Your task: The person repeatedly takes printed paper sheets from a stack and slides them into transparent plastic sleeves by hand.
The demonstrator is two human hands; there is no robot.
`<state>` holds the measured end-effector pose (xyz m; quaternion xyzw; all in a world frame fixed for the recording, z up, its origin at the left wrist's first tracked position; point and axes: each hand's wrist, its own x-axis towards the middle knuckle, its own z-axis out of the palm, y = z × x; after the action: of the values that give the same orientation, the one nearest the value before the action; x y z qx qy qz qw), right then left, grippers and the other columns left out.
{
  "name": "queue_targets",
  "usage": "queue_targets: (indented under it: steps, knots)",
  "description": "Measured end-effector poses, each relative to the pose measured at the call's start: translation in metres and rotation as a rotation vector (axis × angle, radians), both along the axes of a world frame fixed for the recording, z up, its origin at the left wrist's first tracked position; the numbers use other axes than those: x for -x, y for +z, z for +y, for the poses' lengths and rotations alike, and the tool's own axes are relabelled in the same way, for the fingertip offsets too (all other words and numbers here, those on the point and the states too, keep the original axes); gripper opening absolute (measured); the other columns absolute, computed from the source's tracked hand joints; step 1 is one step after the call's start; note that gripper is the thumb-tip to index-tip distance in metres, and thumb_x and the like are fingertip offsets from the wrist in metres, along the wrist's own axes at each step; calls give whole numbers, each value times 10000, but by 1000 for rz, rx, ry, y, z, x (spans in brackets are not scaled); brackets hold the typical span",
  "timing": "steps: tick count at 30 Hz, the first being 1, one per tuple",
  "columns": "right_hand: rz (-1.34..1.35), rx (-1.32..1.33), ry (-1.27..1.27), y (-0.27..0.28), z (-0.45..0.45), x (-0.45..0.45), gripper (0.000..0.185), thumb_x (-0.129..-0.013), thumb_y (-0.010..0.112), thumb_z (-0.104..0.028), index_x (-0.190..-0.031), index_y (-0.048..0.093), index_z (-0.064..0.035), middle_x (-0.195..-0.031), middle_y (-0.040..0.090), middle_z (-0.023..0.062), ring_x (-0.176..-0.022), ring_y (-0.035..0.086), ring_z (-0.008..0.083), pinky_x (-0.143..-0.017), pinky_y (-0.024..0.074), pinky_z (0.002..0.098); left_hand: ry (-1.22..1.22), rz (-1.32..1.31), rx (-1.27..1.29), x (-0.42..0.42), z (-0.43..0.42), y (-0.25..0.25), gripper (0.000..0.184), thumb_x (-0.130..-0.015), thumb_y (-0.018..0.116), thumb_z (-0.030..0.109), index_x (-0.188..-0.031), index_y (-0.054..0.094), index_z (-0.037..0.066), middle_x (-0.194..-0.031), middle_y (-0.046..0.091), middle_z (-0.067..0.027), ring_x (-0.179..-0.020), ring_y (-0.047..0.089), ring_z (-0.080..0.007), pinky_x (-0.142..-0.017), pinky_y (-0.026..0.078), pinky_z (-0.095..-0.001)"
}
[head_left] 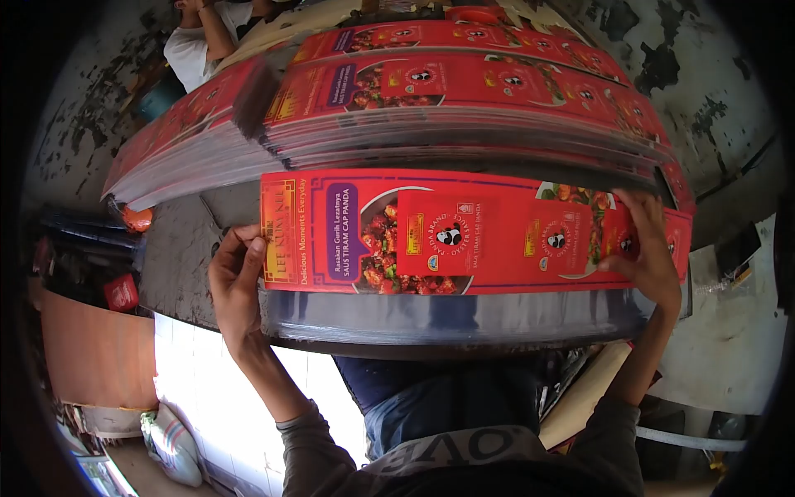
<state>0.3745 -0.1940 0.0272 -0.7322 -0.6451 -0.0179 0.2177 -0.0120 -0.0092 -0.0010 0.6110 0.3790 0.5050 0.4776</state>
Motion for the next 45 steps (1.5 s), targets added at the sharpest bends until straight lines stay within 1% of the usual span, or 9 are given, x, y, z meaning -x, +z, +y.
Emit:
queue_targets:
  steps: [6, 8, 11, 16, 26, 33, 34, 41, 45]
  knots:
    - [57, 42, -45, -5, -3, 1, 838, -451, 761, -269, -1189, 415, -77, -1022, 419, 99, -964, 364, 275, -877, 279, 375, 215, 601, -58, -8, -5, 2, 154, -808, 565, 150, -810, 532, -1, -688, 578, -69, -622, 521, -97, -602, 409, -248]
    - [64, 25, -86, -9, -5, 1, 849, -445, 766, -261, -1194, 412, -77, -1015, 420, 95, -963, 365, 269, -874, 281, 371, 411, 735, -314, -23, -14, 3, 147, -767, 600, 132, -826, 534, 13, -710, 561, -82, -606, 525, -153, -591, 412, -279]
    - [27, -61, -109, -10, -8, 3, 847, -432, 773, -237, -1185, 419, -78, -1018, 419, 89, -966, 368, 263, -852, 306, 368, 378, 840, -589, -29, -22, 1, 153, -730, 619, 101, -835, 536, 27, -752, 534, -95, -650, 537, -214, -586, 417, -307]
    - [-44, -84, -150, 1, -8, 6, 763, -431, 777, -203, -1111, 460, -68, -975, 438, 87, -943, 400, 268, -818, 341, 361, 111, 964, -575, -39, -33, -4, 251, -709, 629, 160, -923, 546, 59, -904, 518, -83, -834, 503, -266, -725, 382, -373]
    - [121, 37, -163, 26, -20, -15, 568, -453, 758, -137, -930, 480, -1, -852, 519, 104, -818, 523, 228, -734, 393, 313, 142, 1009, -534, -37, -37, -5, 333, -723, 612, 193, -1024, 529, 77, -1072, 508, -93, -1026, 479, -267, -863, 353, -391]
    - [-54, -44, -222, 44, -56, -28, 500, -450, 737, -109, -843, 450, 4, -701, 457, 88, -663, 431, 192, -676, 370, 267, 145, 1143, -606, -36, -33, -11, 566, -743, 557, 414, -1192, 426, 95, -1195, 457, -75, -1076, 447, -238, -924, 269, -415]
    - [140, 125, -376, 53, -60, -32, 445, -487, 720, -99, -807, 432, 11, -679, 430, 87, -636, 417, 194, -643, 366, 264, 147, 1173, -596, -36, -32, -11, 599, -749, 539, 441, -1218, 403, 94, -1214, 446, -77, -1101, 433, -231, -950, 252, -418]
    - [-75, -29, -264, 50, -71, -49, 288, -647, 646, -90, -792, 424, 22, -661, 420, 77, -623, 396, 193, -590, 347, 263, 158, 1193, -587, -36, -30, -13, 649, -741, 538, 462, -1248, 370, 93, -1224, 432, -107, -1157, 385, -256, -995, 206, -439]
    - [-57, -56, -234, 53, -59, -39, 269, -671, 645, -96, -791, 437, 25, -649, 450, 69, -610, 401, 164, -578, 344, 262, 164, 1042, -538, -37, -28, -8, 503, -733, 597, 298, -1163, 459, 76, -1114, 493, -113, -1063, 443, -275, -930, 285, -431]
